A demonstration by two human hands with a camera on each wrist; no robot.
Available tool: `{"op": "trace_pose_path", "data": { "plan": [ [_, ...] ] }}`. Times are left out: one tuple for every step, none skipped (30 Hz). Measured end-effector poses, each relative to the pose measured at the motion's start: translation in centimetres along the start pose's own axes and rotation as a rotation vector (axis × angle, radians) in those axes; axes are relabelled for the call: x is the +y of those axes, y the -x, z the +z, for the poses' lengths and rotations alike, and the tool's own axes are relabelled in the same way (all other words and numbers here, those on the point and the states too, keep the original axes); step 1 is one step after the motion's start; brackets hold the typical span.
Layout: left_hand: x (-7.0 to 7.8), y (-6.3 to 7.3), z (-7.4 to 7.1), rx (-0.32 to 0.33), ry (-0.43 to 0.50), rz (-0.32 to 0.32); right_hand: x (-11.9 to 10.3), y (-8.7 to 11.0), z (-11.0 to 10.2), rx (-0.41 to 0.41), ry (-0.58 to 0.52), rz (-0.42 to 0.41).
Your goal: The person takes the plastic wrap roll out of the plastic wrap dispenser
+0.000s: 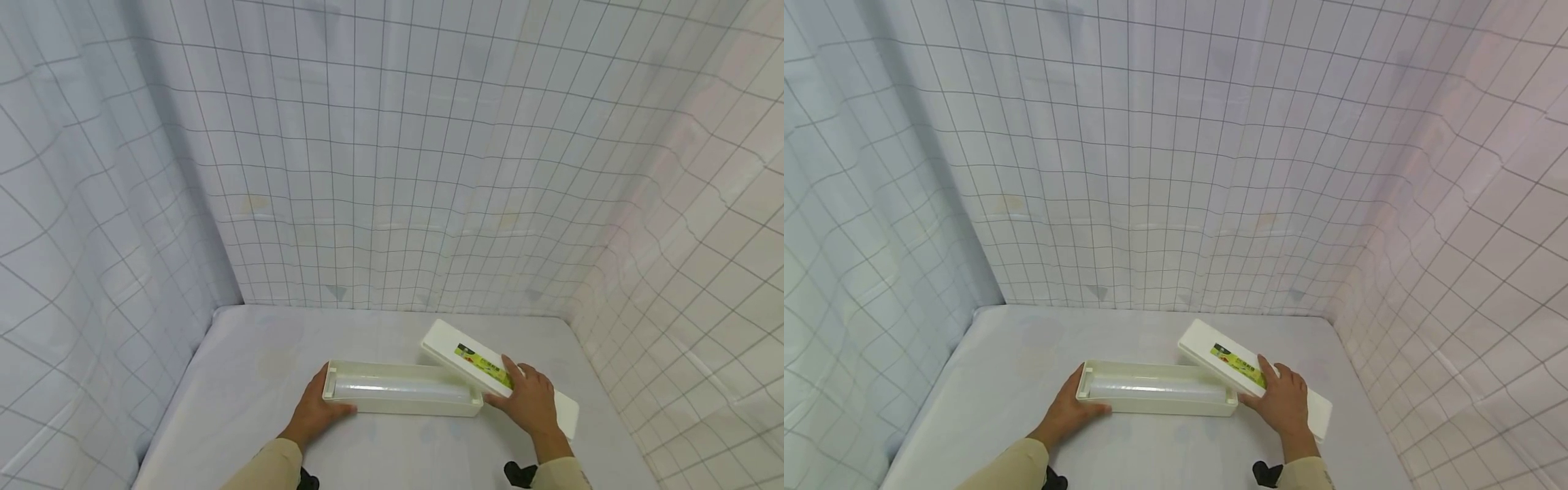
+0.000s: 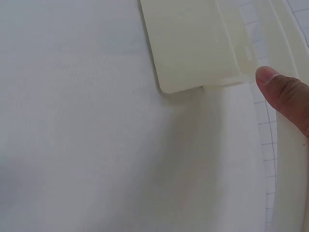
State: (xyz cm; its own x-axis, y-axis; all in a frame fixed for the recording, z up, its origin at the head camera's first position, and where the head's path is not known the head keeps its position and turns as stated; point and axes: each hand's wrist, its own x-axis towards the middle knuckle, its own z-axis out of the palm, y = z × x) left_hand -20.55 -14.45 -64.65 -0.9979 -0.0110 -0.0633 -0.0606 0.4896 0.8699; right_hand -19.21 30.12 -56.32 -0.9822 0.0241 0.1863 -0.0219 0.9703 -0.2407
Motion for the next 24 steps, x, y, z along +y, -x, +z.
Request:
{"op": "trace_pose_path", "data": {
  "plan": [
    [0.0, 0.0, 0.0, 0.000, 0.000, 0.000, 0.3, 0.0, 0.1, -0.001, -0.001, 0.006],
    [0.0, 0.0, 0.0, 0.000, 0.000, 0.001, 0.6, 0.1, 0.1, 0.000, -0.002, 0.011],
    [0.0, 0.0, 0.0, 0.000, -0.001, 0.002, 0.9, 0.2, 0.1, 0.000, -0.002, 0.017],
    [0.0, 0.0, 0.0, -0.001, 0.003, 0.004, 1.2, 0.2, 0.1, -0.001, -0.002, 0.024],
    [-0.1, -0.1, 0.1, -0.003, 0.005, 0.006, 1.4, 0.3, 0.1, -0.001, -0.002, 0.031],
    [-0.1, -0.1, 0.1, -0.004, 0.009, 0.007, 1.6, 0.4, 0.1, -0.002, -0.003, 0.038],
    [-0.1, -0.1, 0.1, -0.004, 0.009, 0.010, 1.8, 0.4, 0.0, -0.005, -0.004, 0.045],
    [-0.1, -0.1, 0.1, -0.004, 0.012, 0.012, 2.0, 0.5, 0.0, -0.009, -0.004, 0.053],
    [-0.1, -0.1, 0.1, -0.003, 0.013, 0.015, 2.2, 0.6, -0.1, -0.015, -0.004, 0.063],
    [-0.2, -0.1, 0.2, -0.004, 0.015, 0.016, 2.3, 0.7, -0.2, -0.020, -0.005, 0.072],
    [-0.2, -0.1, 0.2, -0.005, 0.015, 0.016, 2.4, 0.7, -0.2, -0.026, -0.007, 0.081],
    [-0.2, -0.2, 0.2, -0.004, 0.015, 0.016, 2.5, 0.8, -0.3, -0.033, -0.009, 0.090],
    [-0.2, -0.2, 0.2, -0.002, 0.012, 0.018, 2.6, 0.9, -0.4, -0.039, -0.011, 0.097],
    [-0.3, -0.2, 0.2, -0.002, 0.007, 0.019, 2.7, 1.0, -0.4, -0.043, -0.013, 0.104],
    [-0.3, -0.2, 0.2, -0.001, 0.003, 0.019, 2.8, 1.1, -0.4, -0.050, -0.017, 0.113],
    [-0.3, -0.2, 0.2, -0.002, 0.006, 0.019, 3.0, 1.2, -0.4, -0.054, -0.020, 0.120],
    [-0.3, -0.2, 0.2, -0.002, 0.008, 0.020, 3.2, 1.2, -0.3, -0.057, -0.020, 0.127],
    [-0.4, -0.2, 0.2, 0.000, 0.008, 0.021, 3.3, 1.3, -0.2, -0.058, -0.021, 0.133],
    [-0.4, -0.2, 0.2, 0.000, 0.010, 0.023, 3.5, 1.4, -0.1, -0.057, -0.022, 0.138],
    [-0.4, -0.2, 0.1, -0.001, 0.013, 0.025, 3.7, 1.5, 0.0, -0.056, -0.020, 0.144],
    [-0.4, -0.2, 0.1, -0.002, 0.016, 0.026, 4.0, 1.5, 0.1, -0.054, -0.019, 0.150],
    [-0.4, -0.2, 0.1, -0.003, 0.017, 0.028, 4.2, 1.6, 0.2, -0.051, -0.018, 0.156],
    [-0.4, -0.2, 0.1, -0.002, 0.014, 0.029, 4.4, 1.7, 0.3, -0.047, -0.017, 0.160],
    [-0.4, -0.2, 0.0, -0.002, 0.012, 0.029, 4.6, 1.7, 0.4, -0.045, -0.019, 0.164]
  ]
}}
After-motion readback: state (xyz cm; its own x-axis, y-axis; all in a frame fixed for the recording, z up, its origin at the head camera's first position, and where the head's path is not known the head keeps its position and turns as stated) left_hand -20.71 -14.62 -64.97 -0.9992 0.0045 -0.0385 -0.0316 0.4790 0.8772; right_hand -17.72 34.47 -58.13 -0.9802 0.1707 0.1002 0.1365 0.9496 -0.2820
